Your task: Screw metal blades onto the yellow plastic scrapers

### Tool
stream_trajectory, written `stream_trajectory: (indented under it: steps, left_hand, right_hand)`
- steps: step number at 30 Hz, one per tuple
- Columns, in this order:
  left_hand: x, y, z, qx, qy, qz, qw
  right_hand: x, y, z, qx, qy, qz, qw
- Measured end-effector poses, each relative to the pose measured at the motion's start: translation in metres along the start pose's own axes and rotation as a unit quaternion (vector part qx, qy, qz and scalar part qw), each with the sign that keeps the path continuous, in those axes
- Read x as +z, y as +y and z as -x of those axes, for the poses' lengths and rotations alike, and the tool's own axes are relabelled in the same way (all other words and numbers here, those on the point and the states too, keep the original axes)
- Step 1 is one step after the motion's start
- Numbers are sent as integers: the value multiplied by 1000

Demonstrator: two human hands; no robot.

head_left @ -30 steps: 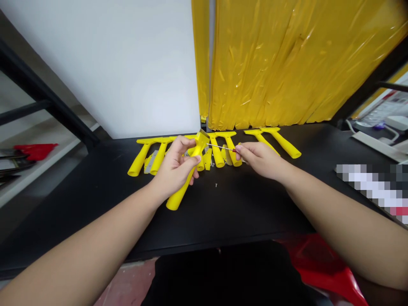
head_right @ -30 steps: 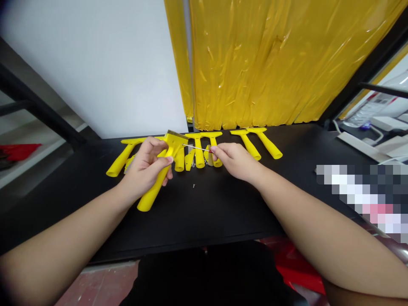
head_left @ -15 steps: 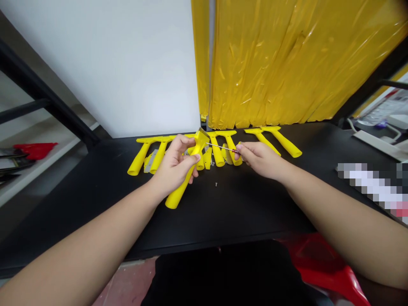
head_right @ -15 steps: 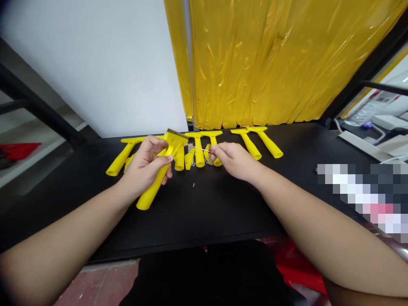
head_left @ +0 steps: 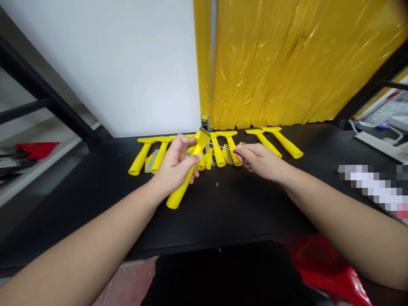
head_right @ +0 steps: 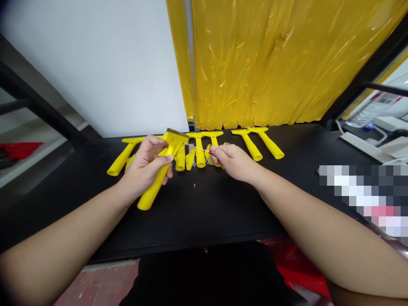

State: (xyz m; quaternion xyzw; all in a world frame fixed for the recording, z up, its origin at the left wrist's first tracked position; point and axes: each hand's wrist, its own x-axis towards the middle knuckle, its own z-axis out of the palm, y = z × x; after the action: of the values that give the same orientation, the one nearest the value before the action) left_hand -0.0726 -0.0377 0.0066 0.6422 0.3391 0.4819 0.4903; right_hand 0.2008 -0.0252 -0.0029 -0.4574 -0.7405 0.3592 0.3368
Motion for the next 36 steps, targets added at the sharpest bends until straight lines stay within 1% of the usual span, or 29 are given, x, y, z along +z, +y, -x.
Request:
stream_trajectory:
  steps: [2, 4, 7, 11, 12, 14, 16, 17, 19, 20, 21, 23, 25, 27, 29, 31, 33, 36]
  left_hand:
    - [0, 1, 0, 0, -2, 3, 1000]
    - [0, 1, 0, -4, -2, 5, 1000]
    - [0, 2, 0, -11, -8, 5, 1000]
    - [0, 3, 0, -22, -30, 17, 999]
    - [-1, 4, 0, -22, -36, 24, 999]
    - [-1, 4, 0, -19, -48, 36, 998]
    - [-2, 5, 0, -12, -52, 43, 998]
    - [-2, 5, 0, -6, -52, 44, 998]
    - [-1, 6, 1, 9, -47, 38, 998]
    - [-1, 6, 2, 20, -42, 33, 998]
    - [0, 6, 3, 30, -38, 26, 999]
    - [1, 5, 5, 50, -29, 13, 998]
    - [2, 4, 5, 70, -27, 7, 997]
    - [2, 4, 5, 82, -32, 5, 996]
    - [1, 4, 4, 80, -37, 3, 996]
    - [0, 6, 2, 67, -39, 9, 997]
    - [-2, 9, 0, 54, -35, 28, 998]
    - [-7, 11, -4, 33, -9, 59, 998]
  right_hand:
    - [2, 1, 1, 13, -12, -29, 999]
    - [3, 0, 3, 5, 8, -7, 1000]
    - [2, -7, 7, -42, 46, 76, 995]
    - [-1, -18, 10, -129, 75, 181, 972]
    - [-1, -19, 10, -139, 82, 195, 967]
    - [0, -19, 9, -132, 87, 194, 968]
    - [2, -17, 7, -105, 78, 154, 979]
    - [4, -15, 6, -82, 67, 115, 988]
    - [9, -13, 6, -20, 39, -9, 999]
    - [11, -13, 5, 16, 22, -87, 996]
    - [12, -13, 6, 51, 4, -164, 985]
    - [12, -17, 7, 101, -27, -285, 953]
    - [10, -20, 7, 127, -56, -345, 928]
    - [7, -22, 7, 142, -81, -364, 917]
    - [5, -21, 5, 144, -106, -356, 917]
    - [5, -19, 3, 121, -127, -324, 930]
    - [7, -17, 2, 83, -143, -262, 951]
    - [10, -14, 4, 21, -149, -120, 981]
